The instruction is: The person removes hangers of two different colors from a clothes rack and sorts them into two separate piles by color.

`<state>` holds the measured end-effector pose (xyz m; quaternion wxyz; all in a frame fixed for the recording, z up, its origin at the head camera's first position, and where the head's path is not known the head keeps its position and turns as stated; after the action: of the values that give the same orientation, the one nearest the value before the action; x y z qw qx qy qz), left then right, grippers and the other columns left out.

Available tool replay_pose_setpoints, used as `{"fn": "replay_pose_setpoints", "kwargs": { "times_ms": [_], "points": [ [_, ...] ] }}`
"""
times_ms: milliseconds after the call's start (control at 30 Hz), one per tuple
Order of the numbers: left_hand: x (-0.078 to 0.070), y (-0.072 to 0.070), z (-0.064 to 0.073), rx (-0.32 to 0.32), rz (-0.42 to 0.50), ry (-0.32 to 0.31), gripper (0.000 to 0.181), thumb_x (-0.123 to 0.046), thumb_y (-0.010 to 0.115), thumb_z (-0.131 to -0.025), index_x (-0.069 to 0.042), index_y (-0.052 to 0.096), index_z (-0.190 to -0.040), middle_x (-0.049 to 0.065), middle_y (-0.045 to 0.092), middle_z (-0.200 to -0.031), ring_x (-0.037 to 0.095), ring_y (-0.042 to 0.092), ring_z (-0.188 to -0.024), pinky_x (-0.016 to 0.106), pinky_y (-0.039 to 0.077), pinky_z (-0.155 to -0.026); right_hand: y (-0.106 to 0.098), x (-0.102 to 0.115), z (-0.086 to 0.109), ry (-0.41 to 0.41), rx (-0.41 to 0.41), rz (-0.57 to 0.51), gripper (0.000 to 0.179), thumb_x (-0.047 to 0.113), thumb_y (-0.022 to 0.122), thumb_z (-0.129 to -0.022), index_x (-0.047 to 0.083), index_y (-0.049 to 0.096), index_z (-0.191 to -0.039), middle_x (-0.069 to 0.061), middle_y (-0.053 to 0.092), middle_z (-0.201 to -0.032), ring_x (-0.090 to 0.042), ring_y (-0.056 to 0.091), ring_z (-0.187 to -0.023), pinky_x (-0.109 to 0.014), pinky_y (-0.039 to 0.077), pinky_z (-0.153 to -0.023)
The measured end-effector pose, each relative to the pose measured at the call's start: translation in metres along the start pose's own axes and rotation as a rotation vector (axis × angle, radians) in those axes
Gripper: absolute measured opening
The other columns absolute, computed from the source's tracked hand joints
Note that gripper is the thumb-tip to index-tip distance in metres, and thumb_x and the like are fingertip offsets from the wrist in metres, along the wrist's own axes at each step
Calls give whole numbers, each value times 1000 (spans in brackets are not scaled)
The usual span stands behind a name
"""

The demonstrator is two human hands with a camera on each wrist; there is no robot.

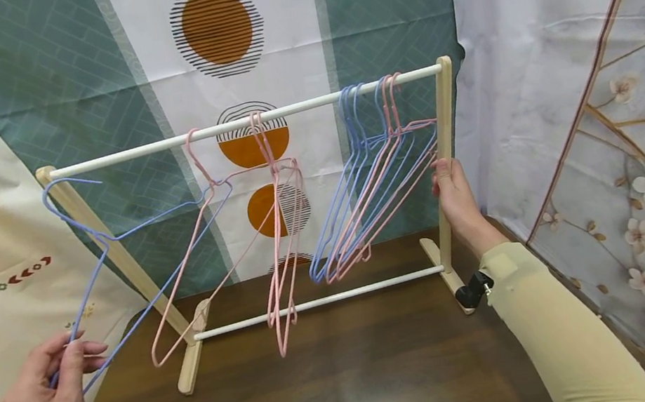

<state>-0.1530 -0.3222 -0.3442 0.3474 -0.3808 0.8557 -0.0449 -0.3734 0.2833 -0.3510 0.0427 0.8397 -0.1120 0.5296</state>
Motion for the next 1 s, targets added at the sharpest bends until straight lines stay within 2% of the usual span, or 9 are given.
{"fn": "replay_pose_setpoints", "kwargs": {
  "times_ms": [67,167,400,567,700,867,1000],
  "points": [
    [4,0,3,19,-12,3,15,11,62,-108,8,71,-120,-22,75,-95,-10,72,-79,8,55,-75,-2,-3,-1,-4,-5,-1,43,39,23,-120,5,45,-137,-10,45,-102,-27,49,-95,-34,37,-92],
    [11,2,11,47,-20,-2,17,12,64,-106,6,72,-120,-20,76,-94,-10,72,-78,8,55,-73,-4,-12,-4,-6,-12,-8,40,39,23,-120,11,47,-135,-9,46,-101,-24,49,-93,-32,38,-91],
    [27,14,34,147,-22,-95,19,9,65,-107,1,72,-122,-8,78,-91,-4,73,-75,10,56,-73,-2,-10,-5,0,0,-7,40,40,23,-120,10,45,-137,-8,45,-101,-20,49,-93,-31,37,-92],
    [36,19,44,203,-37,-111,18,7,65,-108,-2,72,-121,-3,77,-87,-2,72,-70,10,54,-70,-2,-10,-7,-5,-4,-23,35,39,24,-120,14,46,-134,-9,45,-101,-25,49,-94,-32,37,-93],
    [43,23,54,252,-19,-137,16,8,64,-108,-1,71,-119,-1,77,-85,1,73,-68,12,55,-66,-3,-10,-8,-2,-4,-25,36,39,23,-120,15,46,-133,-8,45,-101,-21,49,-93,-32,37,-93],
    [49,31,68,351,1,-222,11,1,63,-112,-3,71,-119,-1,76,-85,7,74,-70,17,57,-66,-3,-10,-7,6,-15,-26,35,39,23,-120,16,47,-133,-6,46,-100,-24,49,-94,-31,37,-91],
    [54,38,77,433,71,-327,12,-1,61,-113,1,71,-120,3,75,-86,13,74,-71,24,61,-67,-2,-9,-6,15,-19,-24,36,39,24,-120,15,47,-133,-5,47,-99,-25,49,-94,-31,37,-91]
  ]
}}
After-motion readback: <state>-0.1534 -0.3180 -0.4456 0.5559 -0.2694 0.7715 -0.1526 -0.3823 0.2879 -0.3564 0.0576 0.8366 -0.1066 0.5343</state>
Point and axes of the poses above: each hand's wrist, its own z-axis away from the middle knuckle, its own y-axis out of the palm, x = y × z, the point moved 2 cm from there along -z, towards the middle knuckle
